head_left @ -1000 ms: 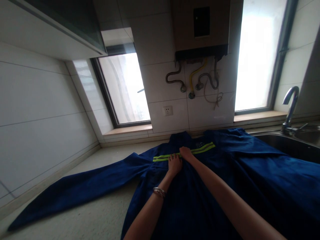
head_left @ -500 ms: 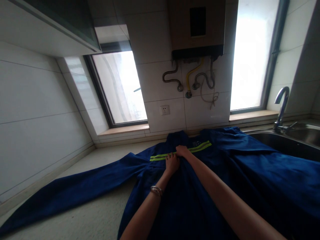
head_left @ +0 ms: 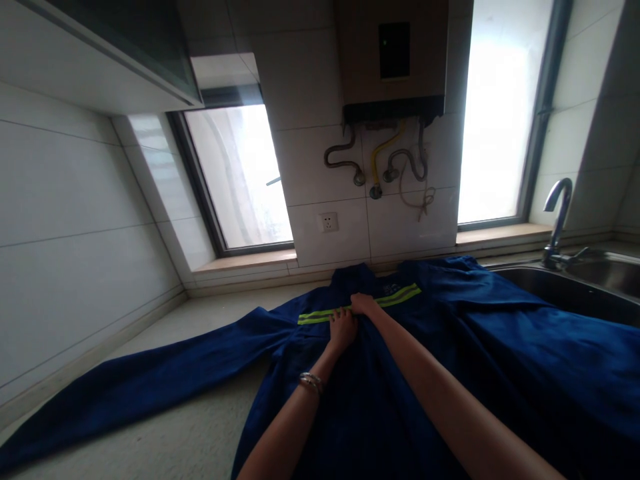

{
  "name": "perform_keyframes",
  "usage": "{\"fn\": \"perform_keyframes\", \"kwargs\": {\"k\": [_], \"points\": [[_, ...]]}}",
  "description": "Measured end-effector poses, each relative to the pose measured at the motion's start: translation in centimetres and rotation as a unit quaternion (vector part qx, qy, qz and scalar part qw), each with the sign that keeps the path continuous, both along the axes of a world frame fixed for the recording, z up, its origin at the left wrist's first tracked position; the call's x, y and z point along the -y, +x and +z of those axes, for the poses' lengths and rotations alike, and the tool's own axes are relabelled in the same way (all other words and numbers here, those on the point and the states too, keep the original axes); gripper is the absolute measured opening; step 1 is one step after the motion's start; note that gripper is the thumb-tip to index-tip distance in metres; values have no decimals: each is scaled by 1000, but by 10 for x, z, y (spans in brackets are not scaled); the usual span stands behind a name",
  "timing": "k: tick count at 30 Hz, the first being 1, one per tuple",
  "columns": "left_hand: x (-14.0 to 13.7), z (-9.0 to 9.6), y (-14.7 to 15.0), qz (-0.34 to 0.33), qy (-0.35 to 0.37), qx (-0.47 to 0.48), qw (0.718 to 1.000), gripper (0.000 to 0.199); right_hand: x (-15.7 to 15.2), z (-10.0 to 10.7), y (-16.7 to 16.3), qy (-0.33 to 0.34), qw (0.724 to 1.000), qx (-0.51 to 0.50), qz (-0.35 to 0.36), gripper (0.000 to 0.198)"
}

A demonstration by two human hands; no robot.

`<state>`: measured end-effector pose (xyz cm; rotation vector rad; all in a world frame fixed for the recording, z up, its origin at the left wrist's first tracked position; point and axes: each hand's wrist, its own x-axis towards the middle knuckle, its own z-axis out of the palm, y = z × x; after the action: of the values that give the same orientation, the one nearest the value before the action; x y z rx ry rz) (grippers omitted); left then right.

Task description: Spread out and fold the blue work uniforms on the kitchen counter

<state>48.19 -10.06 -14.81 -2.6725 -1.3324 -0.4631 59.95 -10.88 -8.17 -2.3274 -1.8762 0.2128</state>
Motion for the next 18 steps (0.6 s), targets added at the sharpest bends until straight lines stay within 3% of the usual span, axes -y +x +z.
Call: {"fn": "perform_keyframes", "kwargs": {"k": [5, 10, 14, 18], "points": [[-3, -2, -1, -3, -17, -12, 1000, 45, 5, 2, -7, -29, 1000, -7, -6, 32], [-8, -4, -4, -11, -36, -25, 999, 48, 34, 3, -21, -5, 1000, -9, -18, 43], [-6, -2, -4, -13, -20, -24, 999, 44, 91, 2, -35, 17, 1000, -9, -10, 57], [1, 6, -3, 4, -26, -11, 1000, 41, 181, 0, -53, 53, 998, -19, 21, 74]]}}
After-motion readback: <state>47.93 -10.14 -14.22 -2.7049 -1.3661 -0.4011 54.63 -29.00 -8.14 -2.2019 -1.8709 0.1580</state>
